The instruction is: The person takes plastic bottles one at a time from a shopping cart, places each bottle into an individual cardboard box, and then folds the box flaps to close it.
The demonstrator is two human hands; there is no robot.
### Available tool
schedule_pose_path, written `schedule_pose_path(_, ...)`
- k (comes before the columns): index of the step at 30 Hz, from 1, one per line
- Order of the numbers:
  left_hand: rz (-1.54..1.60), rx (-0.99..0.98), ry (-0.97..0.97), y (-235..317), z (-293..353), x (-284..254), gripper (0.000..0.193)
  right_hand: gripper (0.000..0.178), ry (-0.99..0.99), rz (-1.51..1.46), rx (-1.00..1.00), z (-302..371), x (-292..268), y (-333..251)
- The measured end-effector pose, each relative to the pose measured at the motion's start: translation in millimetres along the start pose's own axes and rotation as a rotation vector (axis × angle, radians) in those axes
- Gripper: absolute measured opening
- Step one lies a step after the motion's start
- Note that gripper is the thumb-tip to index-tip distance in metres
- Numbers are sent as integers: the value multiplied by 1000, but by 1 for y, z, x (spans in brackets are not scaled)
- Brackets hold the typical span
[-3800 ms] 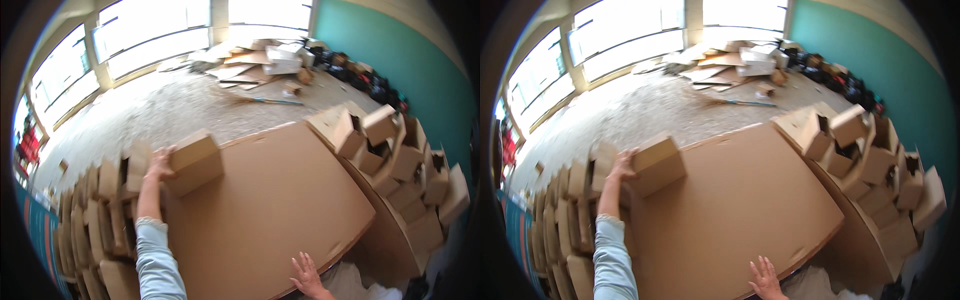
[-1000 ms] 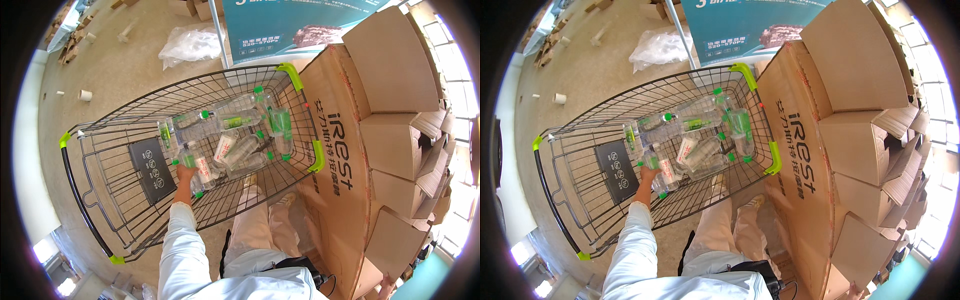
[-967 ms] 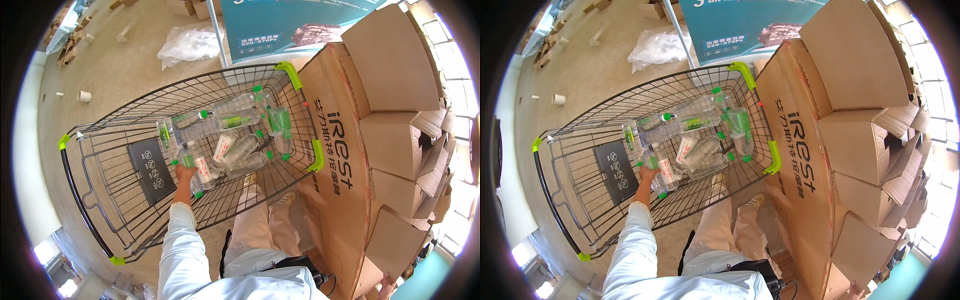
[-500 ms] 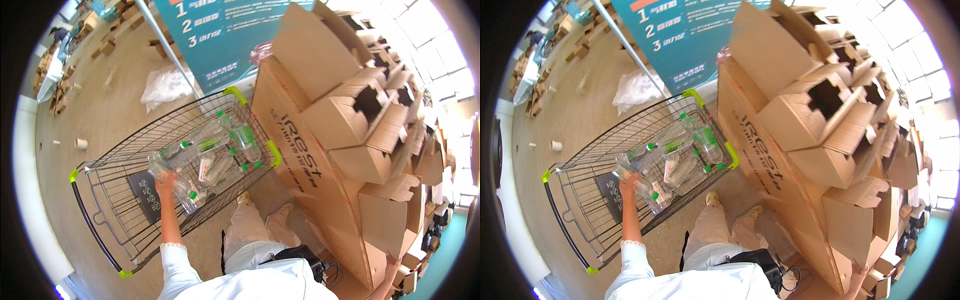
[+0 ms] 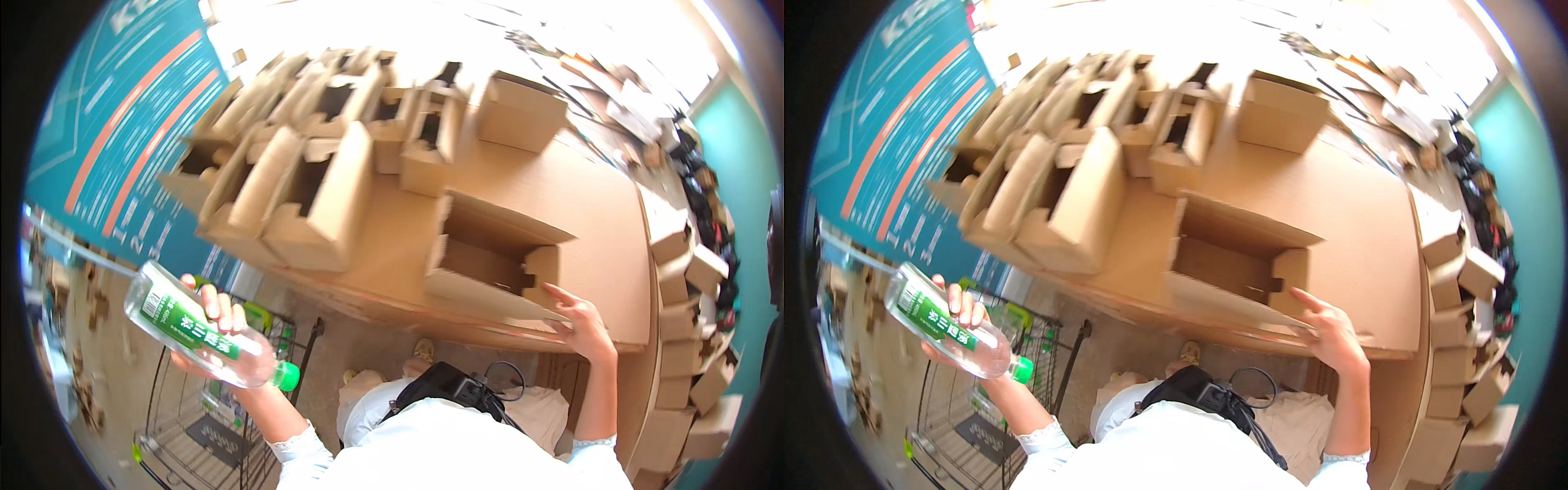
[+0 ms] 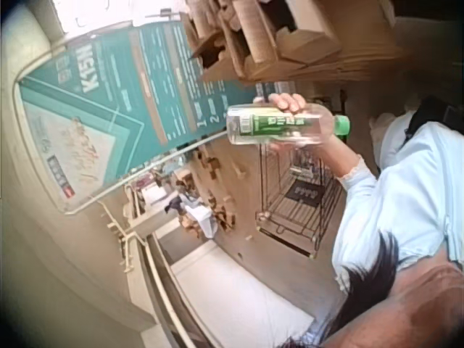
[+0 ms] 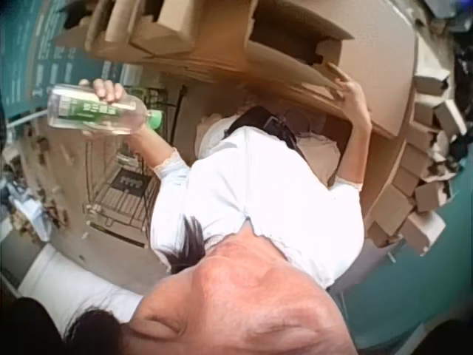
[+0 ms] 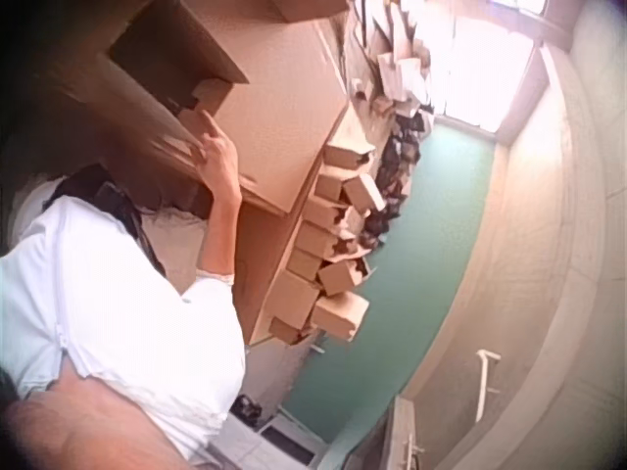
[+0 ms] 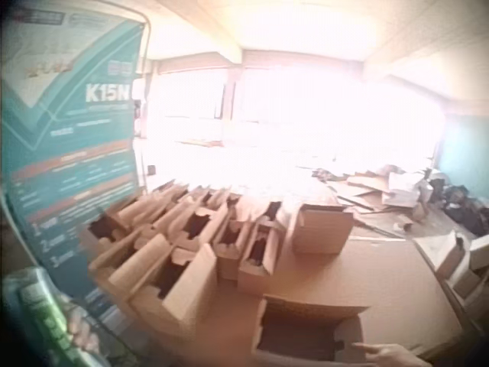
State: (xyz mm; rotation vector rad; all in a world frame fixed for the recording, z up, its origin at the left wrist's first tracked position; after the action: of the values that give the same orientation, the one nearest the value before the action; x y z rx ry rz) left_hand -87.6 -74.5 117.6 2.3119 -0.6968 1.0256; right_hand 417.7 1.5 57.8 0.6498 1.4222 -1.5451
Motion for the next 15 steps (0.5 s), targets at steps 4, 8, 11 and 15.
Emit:
schedule_pose_path(4,6,-277,-303,-135,-11,125,100,29,-56,135,-126,-1,1,-12)
schedule_pose_path(8,-706,-313,-1098,-256,14,217,84,34,-41,123,-147,7,-1,5)
schedule_pose_path(11,-869,-490,-1494,-328,64,213,76,35,-41,109,-173,5,0,9)
schedule_pose_path(15,-1198,-1076,-2057,-374,122,138,80,34,-32,-62,-213,3,3,6)
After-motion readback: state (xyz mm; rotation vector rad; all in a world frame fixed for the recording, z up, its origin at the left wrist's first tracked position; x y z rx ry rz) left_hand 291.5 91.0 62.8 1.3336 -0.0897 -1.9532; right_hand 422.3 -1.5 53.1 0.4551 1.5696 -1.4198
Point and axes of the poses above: each hand's wrist, its own z-axis away from the middle knuckle, its own x-axis out of the palm, y = z × x, the point moved 9 cm from there along -z, towards the middle knuckle, and after that the axes turned 13 degrees about x, right-handed, at the moved point
